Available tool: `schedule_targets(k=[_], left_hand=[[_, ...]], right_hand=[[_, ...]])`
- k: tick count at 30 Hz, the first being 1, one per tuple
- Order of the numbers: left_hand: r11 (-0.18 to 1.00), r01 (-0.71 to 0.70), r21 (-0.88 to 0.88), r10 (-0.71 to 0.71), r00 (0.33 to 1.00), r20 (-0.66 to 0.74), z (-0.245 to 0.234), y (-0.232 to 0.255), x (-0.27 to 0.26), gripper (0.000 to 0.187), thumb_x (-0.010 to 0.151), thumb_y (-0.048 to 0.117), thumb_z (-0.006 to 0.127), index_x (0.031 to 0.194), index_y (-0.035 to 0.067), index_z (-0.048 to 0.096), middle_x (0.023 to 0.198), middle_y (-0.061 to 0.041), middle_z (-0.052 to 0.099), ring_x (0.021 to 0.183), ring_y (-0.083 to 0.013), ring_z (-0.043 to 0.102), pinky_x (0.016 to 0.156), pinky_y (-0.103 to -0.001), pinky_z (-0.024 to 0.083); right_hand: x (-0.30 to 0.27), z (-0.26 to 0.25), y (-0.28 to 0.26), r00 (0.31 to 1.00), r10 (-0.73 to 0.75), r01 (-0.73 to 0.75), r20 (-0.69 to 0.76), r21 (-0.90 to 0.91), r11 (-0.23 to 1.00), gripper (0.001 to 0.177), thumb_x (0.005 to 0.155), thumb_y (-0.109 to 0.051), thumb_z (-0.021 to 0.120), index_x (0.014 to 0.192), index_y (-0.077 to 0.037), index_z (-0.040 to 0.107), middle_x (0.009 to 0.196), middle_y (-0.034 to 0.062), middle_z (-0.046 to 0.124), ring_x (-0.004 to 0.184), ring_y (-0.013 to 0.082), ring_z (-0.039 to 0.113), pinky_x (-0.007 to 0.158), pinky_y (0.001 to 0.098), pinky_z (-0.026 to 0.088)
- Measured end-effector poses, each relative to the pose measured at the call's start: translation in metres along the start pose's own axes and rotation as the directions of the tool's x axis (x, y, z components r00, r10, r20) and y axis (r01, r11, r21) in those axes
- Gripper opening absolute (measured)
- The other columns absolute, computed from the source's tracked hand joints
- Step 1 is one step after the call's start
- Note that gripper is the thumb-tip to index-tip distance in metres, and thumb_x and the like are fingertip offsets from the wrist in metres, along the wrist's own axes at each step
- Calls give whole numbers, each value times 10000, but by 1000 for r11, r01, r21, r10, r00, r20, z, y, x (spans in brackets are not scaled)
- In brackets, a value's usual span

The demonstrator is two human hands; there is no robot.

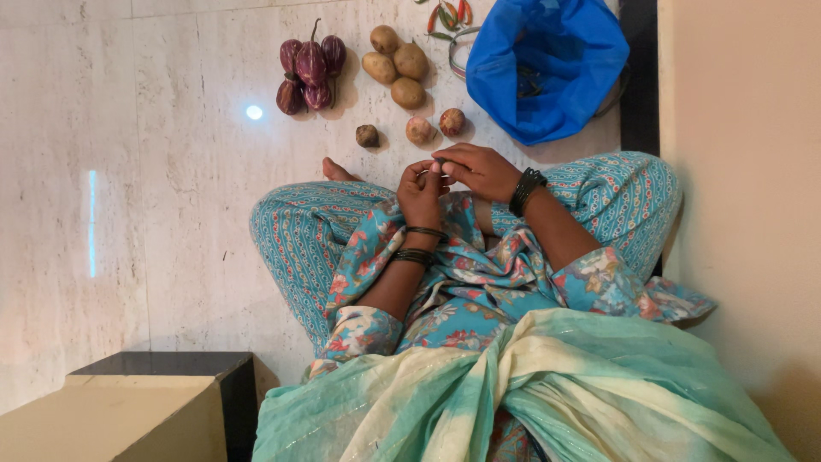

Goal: The person sits on the floor and peels small vegetables, likely onions or shallots, one by one using a small knife. The peeled skins are placed into a blue bag nearby.

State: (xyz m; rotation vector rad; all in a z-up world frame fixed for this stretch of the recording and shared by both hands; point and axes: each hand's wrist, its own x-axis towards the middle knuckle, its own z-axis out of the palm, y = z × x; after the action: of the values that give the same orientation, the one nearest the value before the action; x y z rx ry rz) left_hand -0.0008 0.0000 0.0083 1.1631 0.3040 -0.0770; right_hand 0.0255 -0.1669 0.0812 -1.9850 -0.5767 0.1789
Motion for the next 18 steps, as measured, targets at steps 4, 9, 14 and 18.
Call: schedule_targets(k=[4, 9, 14, 18], left_hand=[[1000, -17, 14, 17, 1000, -22, -4, -10, 4, 180, 986, 174, 704, 1073, 37, 626, 857, -46, 716, 714, -100, 676, 616, -249, 563], [994, -26, 110, 22, 999, 43, -8, -16, 8, 157, 995, 200, 694, 1066, 68, 647, 888, -5, 702, 748, -73, 662, 616, -203, 508], [984, -83, 161, 85, 996, -7, -8, -18, 8, 175, 992, 225, 715, 1035, 68, 651, 867, -1, 687, 727, -70, 648, 600, -209, 498], [993, -91, 78, 96, 993, -65, -8, -11, 7, 186, 979, 244, 716, 1017, 84, 629, 890, 6, 695, 714, -67, 632, 599, -209, 500]], right_hand=[[-2, 2, 5, 988, -154, 156, 34, -81, 984, 483, 995, -213, 646, 1429, -9, 588, 1385, 215, 618, 1250, 353, 610, 1023, 418, 485], [-2, -6, -10, 984, 179, -178, 0, -125, 976, 426, 893, -228, 750, 1306, -126, 718, 1093, 112, 750, 982, 274, 731, 890, 370, 564], [-1, -8, -21, 960, 267, -260, -87, 91, 961, 394, 832, -171, 824, 1213, -114, 744, 1016, 77, 783, 881, 163, 745, 777, 302, 586], [0, -10, -19, 955, 290, -270, -63, 222, 937, 354, 854, -138, 824, 1198, -106, 750, 1022, 64, 791, 894, 84, 739, 769, 251, 587]])
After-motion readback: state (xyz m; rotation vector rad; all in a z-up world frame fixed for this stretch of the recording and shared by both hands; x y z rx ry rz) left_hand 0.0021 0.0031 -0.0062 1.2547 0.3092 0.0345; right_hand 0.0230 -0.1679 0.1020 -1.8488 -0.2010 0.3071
